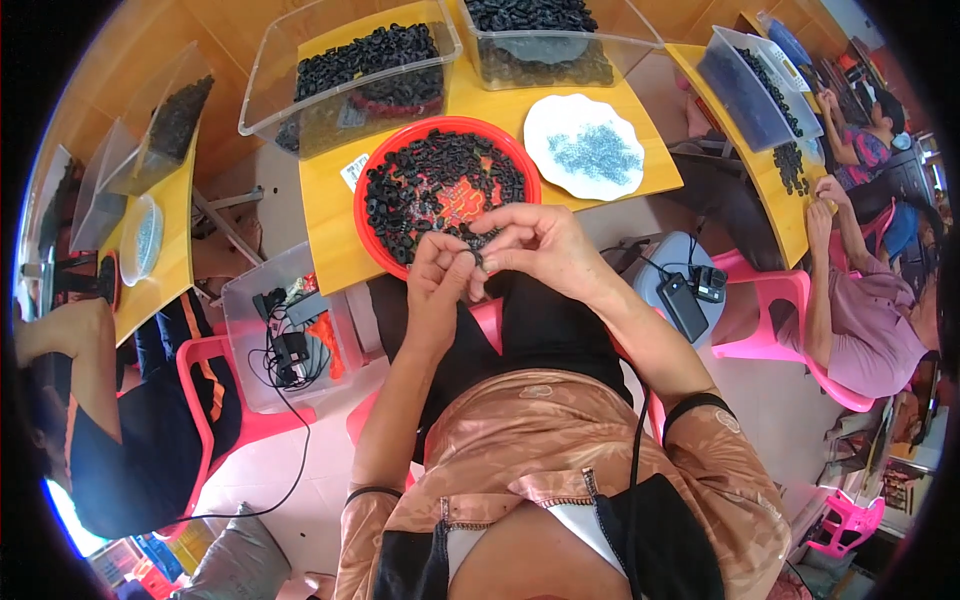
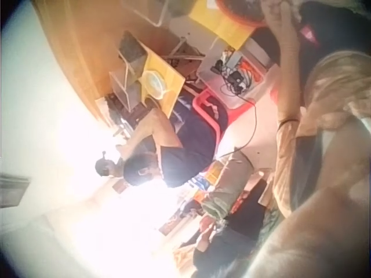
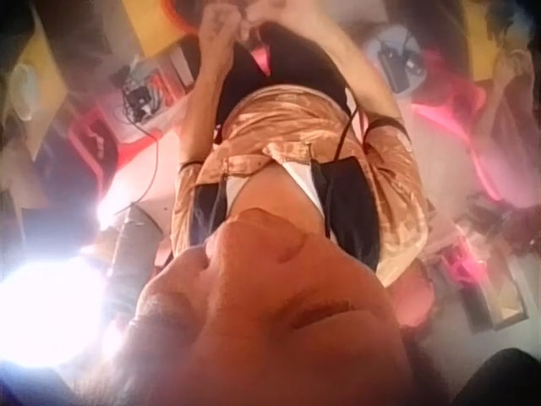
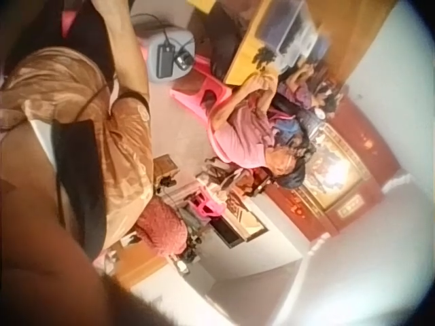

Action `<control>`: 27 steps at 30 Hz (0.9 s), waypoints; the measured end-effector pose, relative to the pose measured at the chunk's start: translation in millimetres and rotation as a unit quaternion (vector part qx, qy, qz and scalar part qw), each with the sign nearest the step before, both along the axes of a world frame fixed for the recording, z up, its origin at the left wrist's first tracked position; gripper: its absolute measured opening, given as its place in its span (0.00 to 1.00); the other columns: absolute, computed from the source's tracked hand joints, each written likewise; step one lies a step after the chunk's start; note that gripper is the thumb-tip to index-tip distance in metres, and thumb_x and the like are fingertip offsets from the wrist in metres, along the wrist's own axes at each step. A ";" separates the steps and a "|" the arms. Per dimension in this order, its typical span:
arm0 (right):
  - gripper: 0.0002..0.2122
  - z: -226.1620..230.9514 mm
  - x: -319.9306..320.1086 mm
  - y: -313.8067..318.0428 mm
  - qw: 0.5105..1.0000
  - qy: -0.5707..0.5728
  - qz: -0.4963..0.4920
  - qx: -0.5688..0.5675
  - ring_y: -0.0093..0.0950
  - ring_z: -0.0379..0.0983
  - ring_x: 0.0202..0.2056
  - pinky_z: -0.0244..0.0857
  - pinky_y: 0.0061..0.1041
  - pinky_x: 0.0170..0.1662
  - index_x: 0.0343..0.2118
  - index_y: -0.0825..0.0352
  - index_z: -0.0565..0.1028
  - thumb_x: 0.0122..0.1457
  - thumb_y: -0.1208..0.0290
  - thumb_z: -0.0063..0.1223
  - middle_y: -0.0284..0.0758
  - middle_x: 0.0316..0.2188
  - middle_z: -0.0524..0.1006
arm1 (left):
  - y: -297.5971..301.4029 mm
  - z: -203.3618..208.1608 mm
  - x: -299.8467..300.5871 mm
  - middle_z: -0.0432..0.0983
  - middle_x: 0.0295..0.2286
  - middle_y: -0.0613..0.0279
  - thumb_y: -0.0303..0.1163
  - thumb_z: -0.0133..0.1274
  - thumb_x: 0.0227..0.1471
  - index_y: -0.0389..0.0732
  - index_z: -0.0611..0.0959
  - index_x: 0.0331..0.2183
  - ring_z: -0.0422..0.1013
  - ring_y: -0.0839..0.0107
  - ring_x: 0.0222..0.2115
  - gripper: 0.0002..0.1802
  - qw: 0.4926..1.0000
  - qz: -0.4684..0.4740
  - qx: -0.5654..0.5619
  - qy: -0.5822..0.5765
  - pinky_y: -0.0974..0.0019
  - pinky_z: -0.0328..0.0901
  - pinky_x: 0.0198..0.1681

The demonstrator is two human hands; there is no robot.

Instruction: The person assembles small plastic components by hand, repeatedly picking pieces from a tray and connecting them together.

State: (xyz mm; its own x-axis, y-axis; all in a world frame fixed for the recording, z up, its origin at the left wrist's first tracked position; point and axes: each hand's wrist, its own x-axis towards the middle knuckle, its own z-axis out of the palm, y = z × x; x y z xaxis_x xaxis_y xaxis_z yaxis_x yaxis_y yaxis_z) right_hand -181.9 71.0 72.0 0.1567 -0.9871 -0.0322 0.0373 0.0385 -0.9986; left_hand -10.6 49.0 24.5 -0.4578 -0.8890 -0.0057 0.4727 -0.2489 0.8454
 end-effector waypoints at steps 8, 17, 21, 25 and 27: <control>0.12 9.1 15.2 -6.3 0.989 0.141 -0.033 0.009 0.18 0.76 0.34 0.69 0.17 0.38 0.40 0.72 0.73 0.52 0.83 0.54 0.35 0.30 0.80 | -8.0 -3.5 7.3 0.71 0.24 0.65 0.24 0.48 0.55 0.39 0.66 0.34 0.65 0.83 0.21 0.07 0.994 0.026 -0.042 -0.094 0.80 0.60 0.24; 0.11 13.0 9.5 -35.1 0.991 -0.025 0.061 0.119 0.21 0.76 0.33 0.70 0.19 0.38 0.39 0.74 0.73 0.52 0.86 0.53 0.37 0.28 0.79 | -22.0 -2.1 26.6 0.74 0.23 0.62 0.24 0.49 0.54 0.39 0.68 0.34 0.67 0.81 0.20 0.07 0.998 -0.058 0.015 -0.034 0.78 0.61 0.23; 0.11 5.0 11.0 -37.3 0.991 -0.035 0.062 0.110 0.20 0.76 0.33 0.70 0.19 0.38 0.39 0.74 0.73 0.52 0.85 0.53 0.36 0.27 0.79 | -22.8 -1.3 26.4 0.73 0.23 0.60 0.24 0.49 0.54 0.40 0.68 0.34 0.66 0.80 0.20 0.07 0.997 -0.063 0.041 -0.009 0.77 0.61 0.22; 0.06 12.6 7.4 -56.7 0.992 0.056 0.049 0.103 0.15 0.72 0.25 0.66 0.15 0.28 0.33 0.69 0.78 0.52 0.76 0.59 0.29 0.22 0.78 | -25.1 -3.4 26.7 0.73 0.23 0.59 0.23 0.48 0.55 0.40 0.68 0.34 0.66 0.79 0.20 0.06 0.997 -0.042 0.051 0.036 0.76 0.62 0.23; 0.06 4.6 4.2 -82.8 0.981 0.194 -0.007 -0.031 0.17 0.70 0.22 0.63 0.18 0.25 0.31 0.69 0.78 0.53 0.72 0.57 0.31 0.22 0.77 | -26.8 -2.4 26.6 0.73 0.23 0.59 0.23 0.46 0.55 0.40 0.67 0.35 0.66 0.79 0.20 0.05 0.998 -0.005 0.051 0.025 0.77 0.62 0.24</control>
State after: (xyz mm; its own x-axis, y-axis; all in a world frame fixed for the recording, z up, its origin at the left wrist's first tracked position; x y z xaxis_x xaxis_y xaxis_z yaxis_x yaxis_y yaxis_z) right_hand -177.6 -11.8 76.7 0.1309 -0.9910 -0.0264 -0.3453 -0.0206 -0.9383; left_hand 15.9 22.2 22.2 -0.4687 -0.8804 -0.0722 0.5104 -0.3366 0.7913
